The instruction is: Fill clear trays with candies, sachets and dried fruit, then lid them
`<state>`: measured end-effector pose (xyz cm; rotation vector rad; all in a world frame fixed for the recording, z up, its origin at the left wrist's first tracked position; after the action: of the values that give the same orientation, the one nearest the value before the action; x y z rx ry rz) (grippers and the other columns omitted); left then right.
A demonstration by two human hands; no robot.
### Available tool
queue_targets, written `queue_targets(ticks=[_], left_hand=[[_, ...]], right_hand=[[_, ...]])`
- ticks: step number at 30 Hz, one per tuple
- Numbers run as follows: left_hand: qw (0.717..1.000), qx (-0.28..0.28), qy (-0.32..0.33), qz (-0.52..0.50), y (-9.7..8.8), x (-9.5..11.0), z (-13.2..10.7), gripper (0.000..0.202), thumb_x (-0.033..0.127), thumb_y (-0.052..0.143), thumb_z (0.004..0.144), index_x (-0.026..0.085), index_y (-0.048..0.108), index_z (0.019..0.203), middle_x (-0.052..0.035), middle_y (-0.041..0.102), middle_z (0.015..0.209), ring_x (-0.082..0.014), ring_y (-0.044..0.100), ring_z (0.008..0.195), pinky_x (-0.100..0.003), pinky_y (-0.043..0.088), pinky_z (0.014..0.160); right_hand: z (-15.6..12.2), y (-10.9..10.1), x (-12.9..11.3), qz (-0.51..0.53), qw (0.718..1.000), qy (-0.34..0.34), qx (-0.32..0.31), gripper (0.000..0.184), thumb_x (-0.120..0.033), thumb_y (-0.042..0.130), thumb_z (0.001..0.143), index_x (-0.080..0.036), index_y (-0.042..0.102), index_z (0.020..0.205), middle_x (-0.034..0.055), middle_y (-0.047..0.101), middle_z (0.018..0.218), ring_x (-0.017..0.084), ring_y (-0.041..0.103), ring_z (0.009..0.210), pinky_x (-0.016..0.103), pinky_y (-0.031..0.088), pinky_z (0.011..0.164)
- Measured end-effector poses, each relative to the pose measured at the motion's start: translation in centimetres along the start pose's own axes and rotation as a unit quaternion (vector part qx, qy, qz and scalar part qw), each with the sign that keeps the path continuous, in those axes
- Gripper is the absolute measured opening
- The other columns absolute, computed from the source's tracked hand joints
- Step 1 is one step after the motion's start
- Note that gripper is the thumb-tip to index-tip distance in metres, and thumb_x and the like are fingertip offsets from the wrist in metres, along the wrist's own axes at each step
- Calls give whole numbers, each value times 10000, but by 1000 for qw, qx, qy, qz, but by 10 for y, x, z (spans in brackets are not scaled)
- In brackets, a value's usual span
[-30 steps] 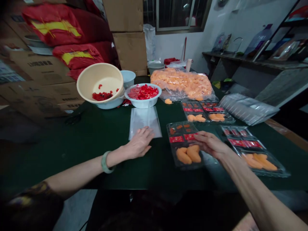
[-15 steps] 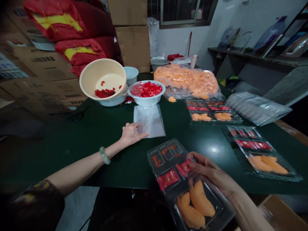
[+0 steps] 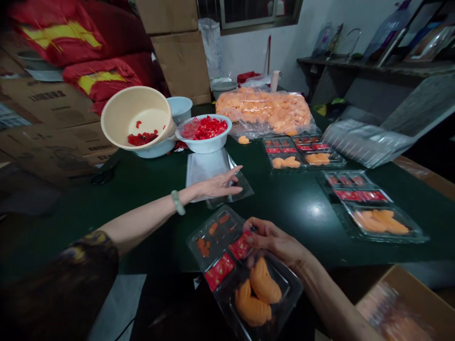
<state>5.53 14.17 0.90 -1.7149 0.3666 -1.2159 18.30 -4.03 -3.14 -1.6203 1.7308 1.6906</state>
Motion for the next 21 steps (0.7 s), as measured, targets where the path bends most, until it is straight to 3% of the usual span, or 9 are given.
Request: queue_targets(ticks=[3, 6, 9, 12, 15, 19, 21], left_hand=[[991, 20, -11, -132, 2, -13, 17, 636, 401, 362, 902, 168, 125, 1445, -103, 623, 1096, -187, 599, 900, -323, 468, 773], [985, 77, -31, -153, -4, -34, 4, 486, 290, 383, 886, 105, 334, 1333, -142, 580, 1141, -204, 571, 966, -320, 468, 762], [987, 61, -22, -146, -5, -42, -28, 379, 283, 566, 767, 75, 549, 1083, -118, 608, 1023, -211, 565, 917, -326, 460, 778], [997, 14, 40, -72, 0, -29, -51, 348, 279, 618, 712, 112, 598, 1017, -98, 610, 1021, -211, 555, 924, -332, 440, 826], [995, -8, 82, 51, 5, -11, -53, 346, 254, 587, 712, 128, 588, 1034, -99, 592, 1039, -214, 544, 928, -325, 429, 827], [982, 1, 7, 191, 16, 2, -41, 372, 402, 592, 720, 115, 592, 957, -140, 583, 969, -274, 547, 876, -397, 433, 756], [970, 9, -20, 242, 26, 7, -37, 261, 342, 534, 775, 107, 611, 859, -166, 581, 930, -290, 554, 837, -440, 414, 750]], right_hand=[[17, -2, -10, -17, 1000, 0, -1, 276, -281, 696, 729, -170, 479, 859, 24, 666, 695, 141, 637, 526, 234, 502, 493], [29, -14, -24, -13, 998, -9, 59, 225, -229, 711, 701, -159, 520, 799, 20, 670, 671, 127, 636, 531, 220, 510, 522], [28, -29, -33, -1, 991, 8, 134, 154, -173, 698, 696, -158, 549, 733, 28, 677, 656, 114, 633, 529, 190, 495, 518], [16, -41, -39, 2, 983, 23, 181, 113, -139, 681, 703, -162, 571, 705, 28, 682, 650, 113, 627, 515, 186, 486, 498], [1, -52, -44, 7, 977, 34, 212, 67, -144, 661, 723, -170, 603, 742, 31, 692, 685, 133, 642, 561, 215, 514, 549], [-10, -65, -49, -4, 975, 23, 222, 55, -215, 636, 763, -186, 631, 810, 66, 704, 768, 206, 674, 702, 318, 544, 704], [-9, -70, -48, -9, 976, 23, 216, 62, -237, 643, 757, -194, 632, 799, 73, 703, 768, 226, 674, 704, 352, 545, 715]])
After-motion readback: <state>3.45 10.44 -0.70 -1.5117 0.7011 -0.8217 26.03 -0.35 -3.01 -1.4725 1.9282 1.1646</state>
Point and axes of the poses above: each hand's wrist, its own z-axis towards the middle knuckle, its own y-axis out of the palm, x = y × z, the point moved 3 cm from there along z, towards the middle knuckle
